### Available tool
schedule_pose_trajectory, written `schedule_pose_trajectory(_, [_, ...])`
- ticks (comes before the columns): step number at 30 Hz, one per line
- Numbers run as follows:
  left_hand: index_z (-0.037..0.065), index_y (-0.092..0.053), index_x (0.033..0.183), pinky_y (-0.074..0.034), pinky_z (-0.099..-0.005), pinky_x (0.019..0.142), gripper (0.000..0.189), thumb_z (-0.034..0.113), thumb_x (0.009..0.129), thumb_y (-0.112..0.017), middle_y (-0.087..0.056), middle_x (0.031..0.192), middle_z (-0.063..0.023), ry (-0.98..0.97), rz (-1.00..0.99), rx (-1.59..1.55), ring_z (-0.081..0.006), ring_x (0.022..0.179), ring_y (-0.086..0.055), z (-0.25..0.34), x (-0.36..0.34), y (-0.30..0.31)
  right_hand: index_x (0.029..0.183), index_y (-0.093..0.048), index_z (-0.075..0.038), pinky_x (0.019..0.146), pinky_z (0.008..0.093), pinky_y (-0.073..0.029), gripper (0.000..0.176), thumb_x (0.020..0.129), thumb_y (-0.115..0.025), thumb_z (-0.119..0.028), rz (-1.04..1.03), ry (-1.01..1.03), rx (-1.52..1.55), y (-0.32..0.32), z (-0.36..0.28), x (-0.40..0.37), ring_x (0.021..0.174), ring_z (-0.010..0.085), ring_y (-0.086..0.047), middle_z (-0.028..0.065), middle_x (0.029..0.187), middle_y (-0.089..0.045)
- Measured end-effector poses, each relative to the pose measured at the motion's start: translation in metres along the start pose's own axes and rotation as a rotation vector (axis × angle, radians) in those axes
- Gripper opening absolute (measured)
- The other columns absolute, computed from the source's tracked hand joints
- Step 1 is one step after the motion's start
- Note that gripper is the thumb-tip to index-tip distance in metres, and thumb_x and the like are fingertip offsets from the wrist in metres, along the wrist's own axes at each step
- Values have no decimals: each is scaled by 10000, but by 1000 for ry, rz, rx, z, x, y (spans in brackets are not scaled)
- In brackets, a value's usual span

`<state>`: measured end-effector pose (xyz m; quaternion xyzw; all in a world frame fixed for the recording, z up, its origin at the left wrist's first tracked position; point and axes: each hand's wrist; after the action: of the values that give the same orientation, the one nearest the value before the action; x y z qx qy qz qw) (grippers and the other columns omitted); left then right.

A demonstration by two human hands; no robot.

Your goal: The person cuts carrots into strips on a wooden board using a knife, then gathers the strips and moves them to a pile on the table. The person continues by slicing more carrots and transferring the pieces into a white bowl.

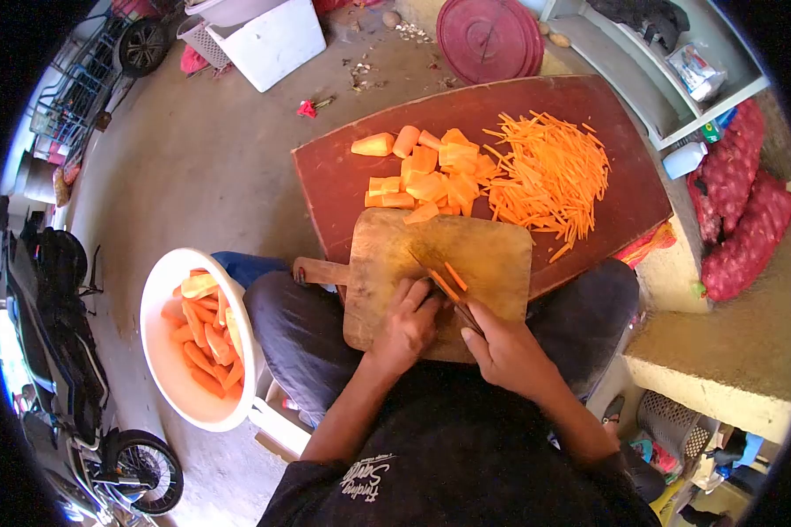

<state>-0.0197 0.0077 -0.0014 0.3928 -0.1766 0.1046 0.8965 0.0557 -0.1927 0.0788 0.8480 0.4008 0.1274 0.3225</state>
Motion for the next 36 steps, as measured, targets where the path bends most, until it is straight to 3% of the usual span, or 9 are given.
schedule_pose_trajectory(6, [-41,-730,1142,-568,-461,927,447,-80,699,-689,-642,1221,-196,-5,38,-10,-401,1059,-618,-1,-1,1,1436,-543,46,851,496,-557,419,1079,-606,-164,-58,-134,165,13,-7,-12,1002,526,-689,322,1053,-694])
schedule_pose_trajectory(9, [-50,-723,1136,-563,-464,933,450,-82,689,-686,-634,1221,-198,-9,34,-12,-404,1063,-611,-1,-2,4,1429,-544,56,848,484,-556,416,1082,-601,-166,-87,-156,94,16,-14,-18,987,508,-698,319,1047,-693])
schedule_pose_trajectory(12, [-56,-716,1120,-557,-466,939,432,-80,690,-679,-625,1201,-194,-10,-6,-36,-402,1071,-601,-5,-4,-1,1432,-550,45,836,475,-554,417,1079,-605,-170,0,-40,-3,-5,0,-9,938,481,-706,304,1016,-689])
schedule_pose_trajectory(18, [-50,-707,1124,-549,-461,956,428,-71,698,-679,-621,1179,-181,-24,14,-10,-393,1082,-592,-4,-2,0,1425,-560,36,860,505,-551,415,1072,-612,-177,-82,-146,122,4,-6,-1,990,515,-700,309,1043,-696])
schedule_pose_trajectory(27, [-61,-701,1159,-551,-457,972,484,-57,675,-714,-639,1246,-201,-48,-19,38,-389,1093,-605,-4,-5,-1,1379,-575,42,835,522,-544,367,1077,-603,-165,-7,-39,43,-8,4,3,989,525,-693,313,1014,-694])
schedule_pose_trajectory(33, [-80,-710,1158,-555,-453,960,490,-57,669,-713,-645,1259,-211,-57,14,46,-394,1084,-614,-2,-4,2,1342,-580,19,813,517,-532,320,1086,-595,-171,-52,-141,210,11,-11,-8,926,521,-677,303,976,-678])
schedule_pose_trajectory(36, [-88,-716,1150,-557,-456,955,468,-61,683,-704,-647,1250,-218,-45,23,35,-399,1075,-616,-3,-7,0,1344,-578,12,805,499,-533,318,1091,-585,-181,-51,-121,130,5,-8,-14,891,500,-670,291,956,-669])
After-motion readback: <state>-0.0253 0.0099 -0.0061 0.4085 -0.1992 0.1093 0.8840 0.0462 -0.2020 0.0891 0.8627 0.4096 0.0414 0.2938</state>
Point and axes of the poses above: each hand's wrist, its own x-axis towards the middle knuckle, its own y-axis out of the back of the hand, z = x × y
